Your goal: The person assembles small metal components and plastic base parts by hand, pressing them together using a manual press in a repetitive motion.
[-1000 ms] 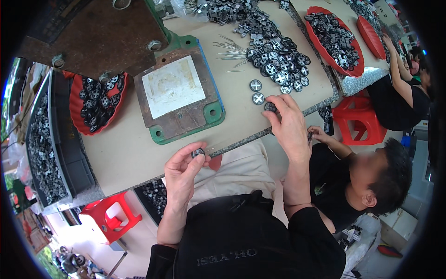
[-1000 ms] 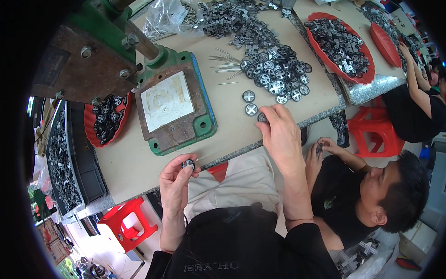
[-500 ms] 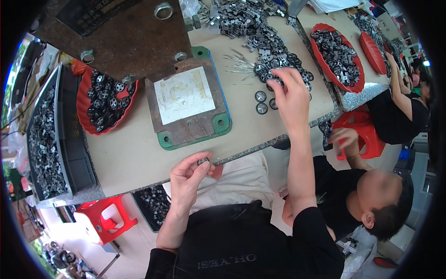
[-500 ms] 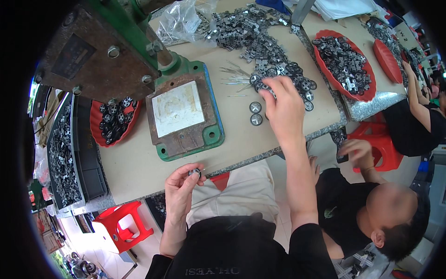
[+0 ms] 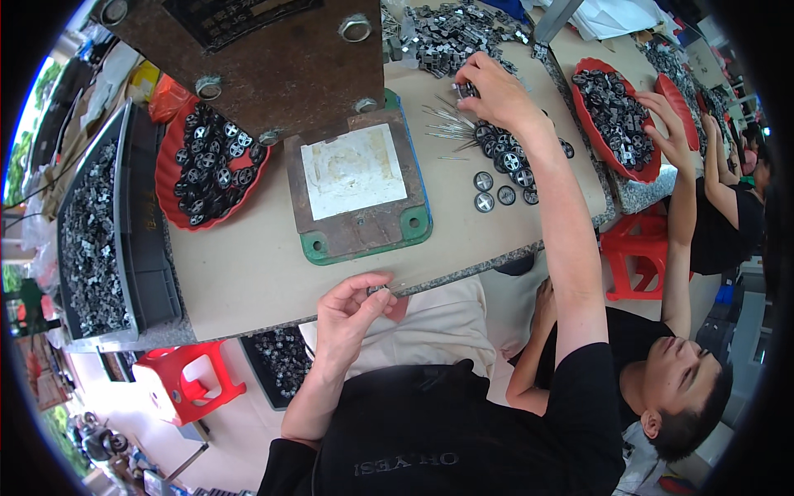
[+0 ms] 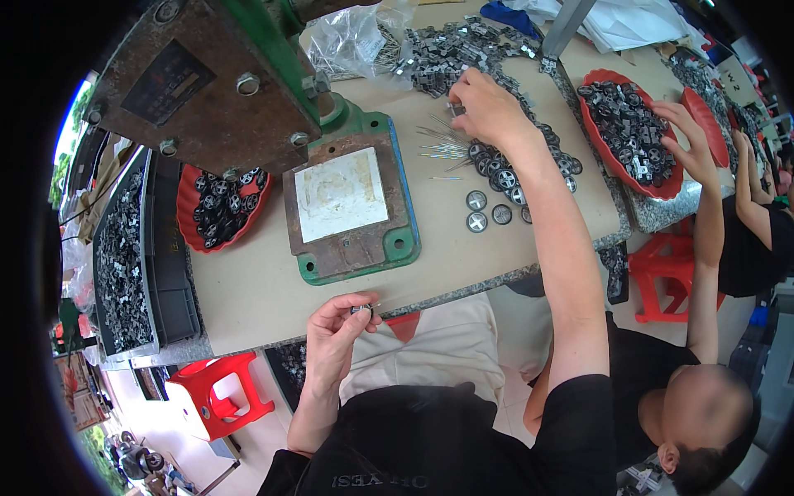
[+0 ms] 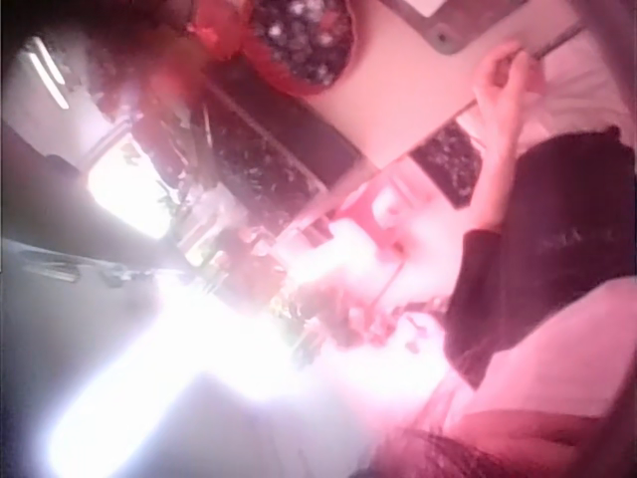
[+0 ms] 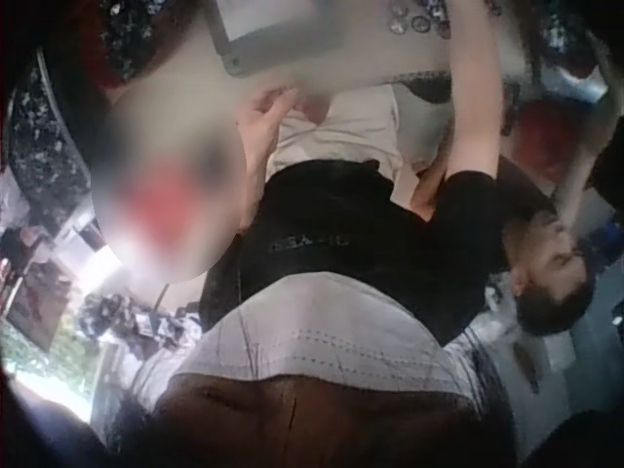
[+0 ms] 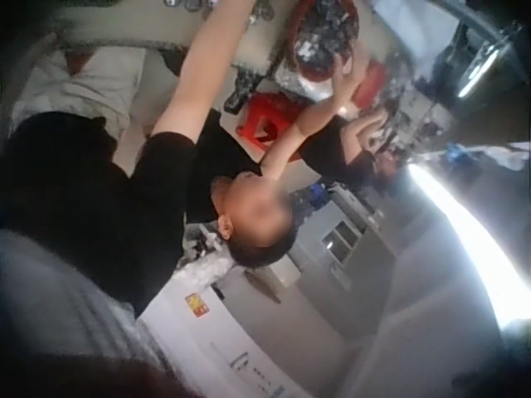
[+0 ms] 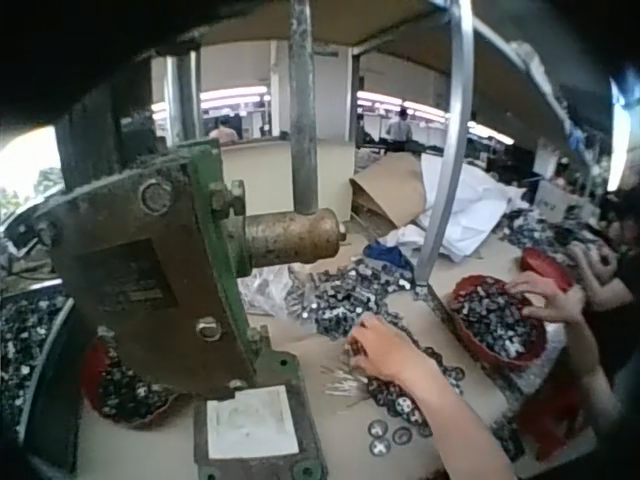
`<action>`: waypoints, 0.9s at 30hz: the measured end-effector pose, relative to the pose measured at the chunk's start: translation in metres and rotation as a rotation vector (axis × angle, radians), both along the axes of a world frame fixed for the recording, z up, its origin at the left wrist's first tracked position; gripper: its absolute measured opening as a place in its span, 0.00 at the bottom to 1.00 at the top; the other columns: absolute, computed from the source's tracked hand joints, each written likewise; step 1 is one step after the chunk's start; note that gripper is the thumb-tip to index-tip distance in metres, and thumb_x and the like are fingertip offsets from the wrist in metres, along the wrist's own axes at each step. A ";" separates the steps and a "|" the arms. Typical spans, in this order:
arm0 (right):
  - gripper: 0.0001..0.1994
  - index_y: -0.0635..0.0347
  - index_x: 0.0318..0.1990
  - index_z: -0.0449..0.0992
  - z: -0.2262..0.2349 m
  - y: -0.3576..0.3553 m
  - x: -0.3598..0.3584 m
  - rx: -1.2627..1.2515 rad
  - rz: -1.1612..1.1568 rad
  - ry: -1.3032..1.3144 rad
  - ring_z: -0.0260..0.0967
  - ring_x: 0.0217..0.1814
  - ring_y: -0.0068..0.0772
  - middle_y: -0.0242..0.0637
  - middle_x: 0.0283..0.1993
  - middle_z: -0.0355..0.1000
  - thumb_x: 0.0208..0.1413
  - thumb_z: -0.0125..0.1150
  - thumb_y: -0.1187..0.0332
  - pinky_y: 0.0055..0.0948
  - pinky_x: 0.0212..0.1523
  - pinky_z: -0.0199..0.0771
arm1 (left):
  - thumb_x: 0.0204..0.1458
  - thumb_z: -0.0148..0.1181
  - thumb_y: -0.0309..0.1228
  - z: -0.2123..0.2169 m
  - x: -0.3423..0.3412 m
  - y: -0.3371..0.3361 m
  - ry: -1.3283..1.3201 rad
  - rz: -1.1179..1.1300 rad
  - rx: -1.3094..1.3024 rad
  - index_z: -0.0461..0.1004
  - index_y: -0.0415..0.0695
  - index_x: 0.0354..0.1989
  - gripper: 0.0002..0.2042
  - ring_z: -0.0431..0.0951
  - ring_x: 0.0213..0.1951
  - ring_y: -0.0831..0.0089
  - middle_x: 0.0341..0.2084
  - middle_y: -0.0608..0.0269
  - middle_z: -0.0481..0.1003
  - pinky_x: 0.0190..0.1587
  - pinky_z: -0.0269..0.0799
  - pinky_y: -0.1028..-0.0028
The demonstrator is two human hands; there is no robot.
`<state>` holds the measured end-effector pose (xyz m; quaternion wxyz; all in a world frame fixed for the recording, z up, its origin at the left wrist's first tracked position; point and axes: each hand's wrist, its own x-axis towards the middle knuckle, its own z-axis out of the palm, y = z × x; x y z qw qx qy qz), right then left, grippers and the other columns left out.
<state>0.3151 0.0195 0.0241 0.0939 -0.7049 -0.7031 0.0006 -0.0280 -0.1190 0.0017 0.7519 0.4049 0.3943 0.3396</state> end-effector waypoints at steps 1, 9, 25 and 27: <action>0.17 0.56 0.45 0.74 0.003 -0.005 -0.002 0.140 0.078 0.130 0.67 0.47 0.37 0.36 0.42 0.67 0.45 0.65 0.69 0.35 0.46 0.68 | 0.53 0.57 0.20 0.000 0.001 -0.001 -0.016 0.007 -0.001 0.73 0.35 0.42 0.08 0.77 0.34 0.73 0.41 0.52 0.75 0.36 0.73 0.77; 0.12 0.62 0.44 0.73 0.014 -0.108 -0.087 -0.057 -0.122 1.676 0.63 0.30 0.13 0.26 0.31 0.70 0.53 0.61 0.68 0.14 0.30 0.61 | 0.52 0.57 0.19 0.007 0.000 0.000 -0.056 0.042 -0.012 0.74 0.35 0.38 0.06 0.77 0.33 0.73 0.41 0.52 0.74 0.35 0.73 0.77; 0.07 0.66 0.40 0.73 -0.026 -0.165 -0.133 -0.230 0.056 1.841 0.65 0.34 0.13 0.27 0.33 0.71 0.57 0.58 0.73 0.15 0.36 0.66 | 0.45 0.61 0.18 0.012 0.008 -0.006 0.338 0.034 0.446 0.77 0.39 0.34 0.07 0.72 0.23 0.83 0.36 0.60 0.76 0.28 0.69 0.82; 0.06 0.67 0.40 0.73 -0.024 -0.165 -0.134 -0.230 0.051 1.830 0.66 0.34 0.14 0.28 0.33 0.71 0.57 0.58 0.73 0.15 0.35 0.67 | 0.45 0.61 0.18 0.012 0.008 -0.007 0.337 0.040 0.447 0.77 0.39 0.34 0.07 0.72 0.23 0.82 0.36 0.60 0.76 0.28 0.69 0.82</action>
